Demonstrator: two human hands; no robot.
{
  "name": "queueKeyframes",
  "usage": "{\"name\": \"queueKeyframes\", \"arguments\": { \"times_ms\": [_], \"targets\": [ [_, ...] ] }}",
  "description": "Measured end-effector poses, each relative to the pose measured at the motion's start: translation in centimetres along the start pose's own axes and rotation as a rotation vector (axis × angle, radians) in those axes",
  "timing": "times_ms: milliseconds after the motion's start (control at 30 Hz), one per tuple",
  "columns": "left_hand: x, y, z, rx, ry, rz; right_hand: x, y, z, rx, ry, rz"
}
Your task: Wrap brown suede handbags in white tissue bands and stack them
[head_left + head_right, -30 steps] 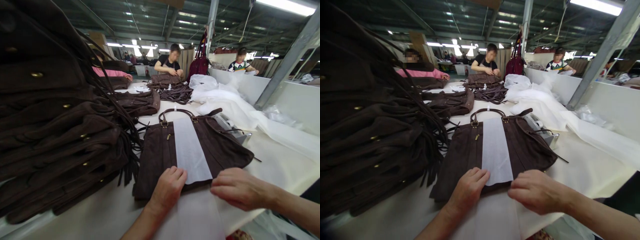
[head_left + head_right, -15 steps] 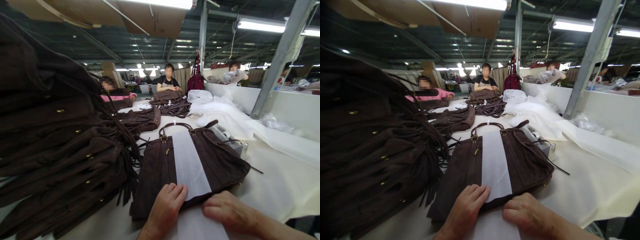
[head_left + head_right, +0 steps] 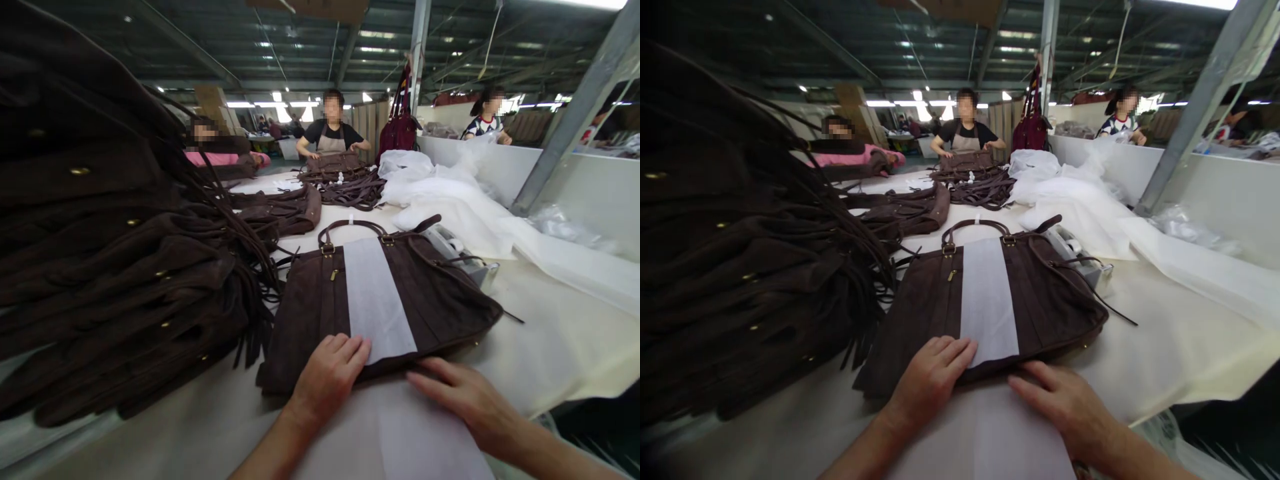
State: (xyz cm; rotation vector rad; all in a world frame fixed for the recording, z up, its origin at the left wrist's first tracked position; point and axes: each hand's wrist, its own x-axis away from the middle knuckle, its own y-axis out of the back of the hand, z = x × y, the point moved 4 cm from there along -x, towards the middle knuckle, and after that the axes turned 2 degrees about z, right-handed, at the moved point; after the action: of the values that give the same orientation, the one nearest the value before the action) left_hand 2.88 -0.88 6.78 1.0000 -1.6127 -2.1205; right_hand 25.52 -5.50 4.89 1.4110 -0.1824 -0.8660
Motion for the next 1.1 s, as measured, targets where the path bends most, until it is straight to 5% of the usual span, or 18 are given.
{"name": "queueKeyframes", "arguments": {
  "times_ms": [233, 400, 533, 700, 967, 1100],
  "targets": [
    [0.0, 1.0, -0.7, 0.073, -0.012, 0.108, 0.9, -1.0, 1.6, 0.009, 0.206, 0.103],
    [0.5, 1.1, -1.4, 0.090, -0.053, 0.166, 2.0, -0.5, 1.9, 0.120, 0.179, 0.042],
    [0.6, 0.5, -1.6, 0.010, -0.065, 0.117, 1.3, 0.1, 1.2, 0.255, 0.057, -0.076],
    [0.0, 0.2, -1.8, -0.113, -0.121, 0.023, 0.0, 0.3, 3.2, 0.133, 0.244, -0.149],
    [-0.1, 0.4, -2.2, -0.133, -0.132, 0.032, 0.5, 0.6, 4.2, -0.018, 0.292, -0.064],
    [0.3, 0.5, -2.5, -0.092, -0.121, 0.024, 1.8, 0.5, 3.5, 0.039, 0.149, -0.091]
  ]
}}
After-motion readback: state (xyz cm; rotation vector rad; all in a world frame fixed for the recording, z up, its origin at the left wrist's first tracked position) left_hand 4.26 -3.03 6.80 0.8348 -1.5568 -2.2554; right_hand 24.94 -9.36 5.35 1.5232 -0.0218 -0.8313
